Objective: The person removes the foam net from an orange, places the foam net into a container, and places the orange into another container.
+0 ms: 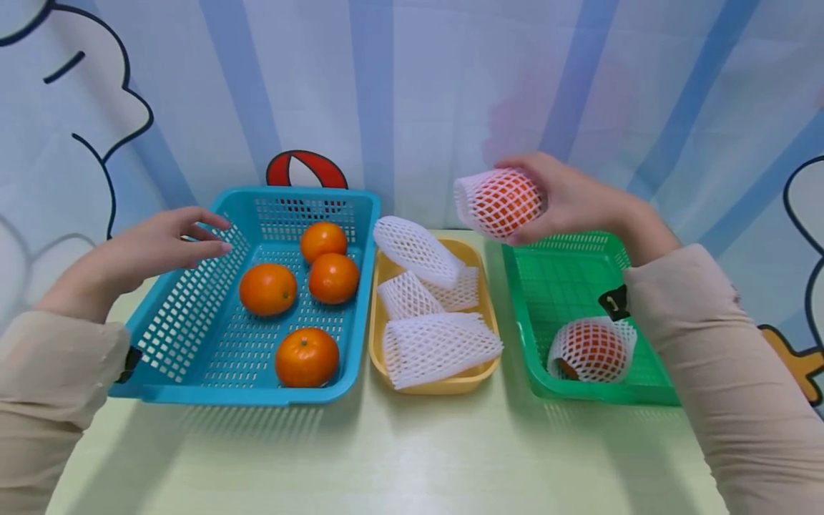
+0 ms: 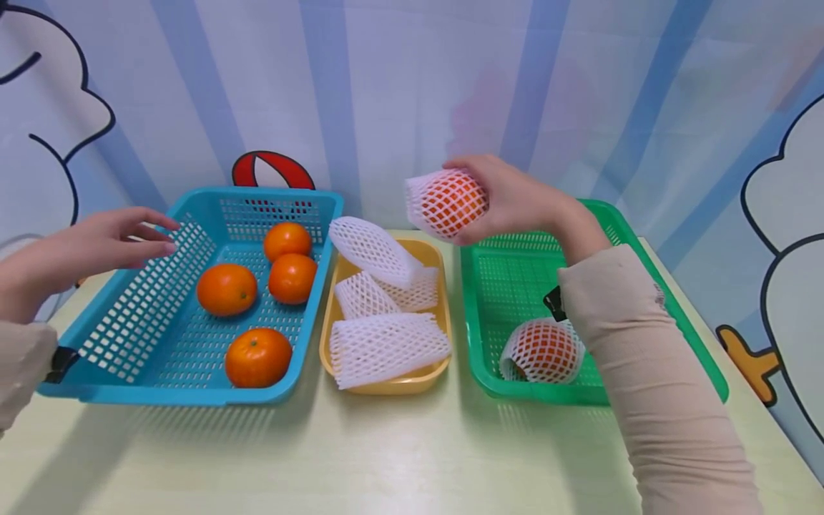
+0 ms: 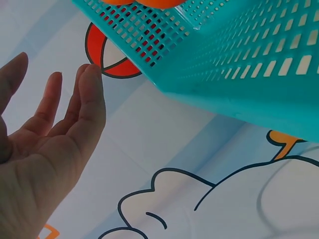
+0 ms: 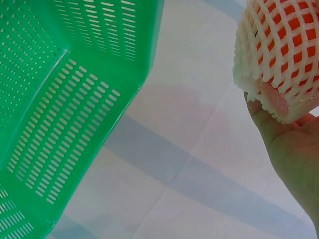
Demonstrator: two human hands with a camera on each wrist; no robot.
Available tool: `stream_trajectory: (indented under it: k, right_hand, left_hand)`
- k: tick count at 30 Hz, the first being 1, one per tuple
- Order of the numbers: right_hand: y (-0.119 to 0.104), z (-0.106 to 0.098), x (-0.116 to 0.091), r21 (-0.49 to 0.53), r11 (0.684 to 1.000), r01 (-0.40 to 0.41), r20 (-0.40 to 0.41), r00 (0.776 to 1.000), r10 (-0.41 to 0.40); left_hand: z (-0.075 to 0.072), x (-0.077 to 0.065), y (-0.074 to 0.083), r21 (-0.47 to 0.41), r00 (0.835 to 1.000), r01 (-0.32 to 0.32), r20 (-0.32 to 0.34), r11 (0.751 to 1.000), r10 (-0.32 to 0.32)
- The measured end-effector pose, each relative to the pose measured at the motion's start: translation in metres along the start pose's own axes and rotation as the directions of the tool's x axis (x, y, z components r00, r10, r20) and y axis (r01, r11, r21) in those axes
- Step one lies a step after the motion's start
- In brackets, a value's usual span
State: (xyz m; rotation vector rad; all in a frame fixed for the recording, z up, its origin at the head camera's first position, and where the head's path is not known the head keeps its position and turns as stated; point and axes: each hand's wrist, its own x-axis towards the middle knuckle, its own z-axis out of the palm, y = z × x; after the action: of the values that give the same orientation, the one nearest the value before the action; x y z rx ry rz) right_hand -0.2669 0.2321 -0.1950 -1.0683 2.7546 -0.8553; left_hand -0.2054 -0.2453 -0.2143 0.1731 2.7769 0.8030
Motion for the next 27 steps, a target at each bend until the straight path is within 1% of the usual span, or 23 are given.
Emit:
stream_trajectory:
  k: [6, 13, 20, 27]
  right_hand:
    - [-0.003, 0.000, 0.004, -0.030, 1.000, 0.004, 0.007, 1.000, -0.003]
    - [-0.004, 0.003, 0.007, -0.010, 1.000, 0.019, 0.009, 1.000, -0.019]
    - [-0.011, 0.004, 0.011, 0.000, 1.000, 0.027, 0.017, 0.999, -0.027]
    - [-0.016, 0.007, 0.018, -0.007, 0.998, 0.064, 0.029, 0.998, -0.064]
  left_hand:
    - [0.002, 0.005, 0.007, -0.023, 1.000, -0.011, 0.009, 1.000, 0.011]
    - [0.004, 0.009, 0.016, -0.048, 1.000, -0.022, 0.020, 0.999, 0.023]
    - [0.008, 0.012, 0.031, -0.082, 0.999, -0.034, 0.017, 0.996, 0.035]
    - [0.013, 0.018, 0.046, -0.111, 0.998, -0.045, 0.033, 0.993, 0.048]
